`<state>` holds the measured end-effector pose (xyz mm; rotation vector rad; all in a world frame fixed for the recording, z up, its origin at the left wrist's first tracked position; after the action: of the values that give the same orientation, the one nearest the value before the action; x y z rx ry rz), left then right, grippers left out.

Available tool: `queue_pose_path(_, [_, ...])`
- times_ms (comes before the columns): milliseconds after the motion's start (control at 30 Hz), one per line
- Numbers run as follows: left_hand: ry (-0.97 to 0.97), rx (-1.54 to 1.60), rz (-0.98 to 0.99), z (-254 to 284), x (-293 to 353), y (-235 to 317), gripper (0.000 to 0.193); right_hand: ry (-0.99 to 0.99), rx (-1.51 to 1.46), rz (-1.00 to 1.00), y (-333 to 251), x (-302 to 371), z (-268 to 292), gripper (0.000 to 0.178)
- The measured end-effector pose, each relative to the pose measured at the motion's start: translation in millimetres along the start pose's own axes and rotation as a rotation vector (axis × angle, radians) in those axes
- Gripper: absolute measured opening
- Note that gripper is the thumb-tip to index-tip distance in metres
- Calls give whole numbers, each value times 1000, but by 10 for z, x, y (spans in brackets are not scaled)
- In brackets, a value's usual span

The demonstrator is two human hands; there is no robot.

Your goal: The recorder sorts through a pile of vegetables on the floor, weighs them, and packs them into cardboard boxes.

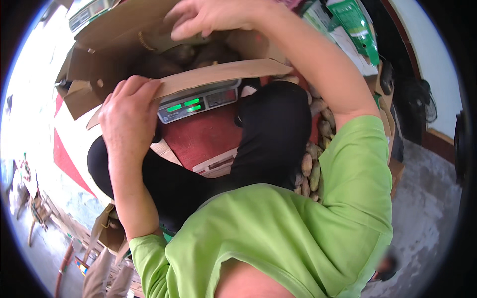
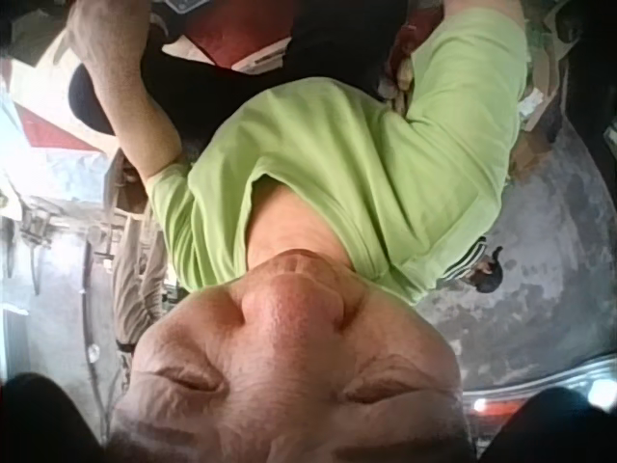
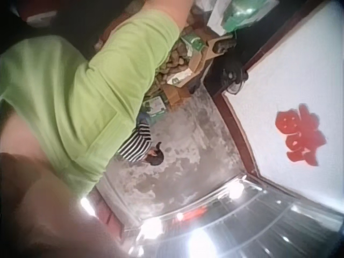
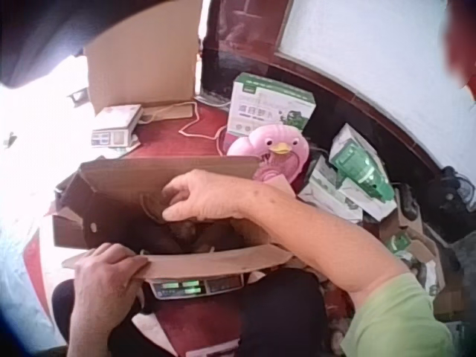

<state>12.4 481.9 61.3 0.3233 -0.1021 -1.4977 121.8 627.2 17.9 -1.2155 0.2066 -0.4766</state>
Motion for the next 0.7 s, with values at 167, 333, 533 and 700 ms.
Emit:
queue_pose_path(167, [-24, 60, 6, 5, -40, 66, 20, 384, -26, -34, -335, 1332, 724, 54])
queue_pose_path(333, [22, 88, -16, 68, 36, 71, 21, 692, 24, -301, 613, 2642, 845, 54])
queue_pose_path(533, [158, 95, -55, 171, 62, 72, 22, 1006, -118, -707, 1738, 4187, -7, 53])
queue_pose_path(700, [175, 123, -116, 216, 87, 11, 19, 1119, -400, -984, 2600, 4981, -1310, 45])
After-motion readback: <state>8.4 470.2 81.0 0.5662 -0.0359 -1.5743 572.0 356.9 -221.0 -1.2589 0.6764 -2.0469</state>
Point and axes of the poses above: each hand's wrist, its own x-axis away from the middle knuckle, its own z-axis out of the back of the hand, y = z × x, the point moved 7 cm from there along -x, towards the middle knuckle, and after that the axes turned 13 degrees about z, right-handed, at the moved point
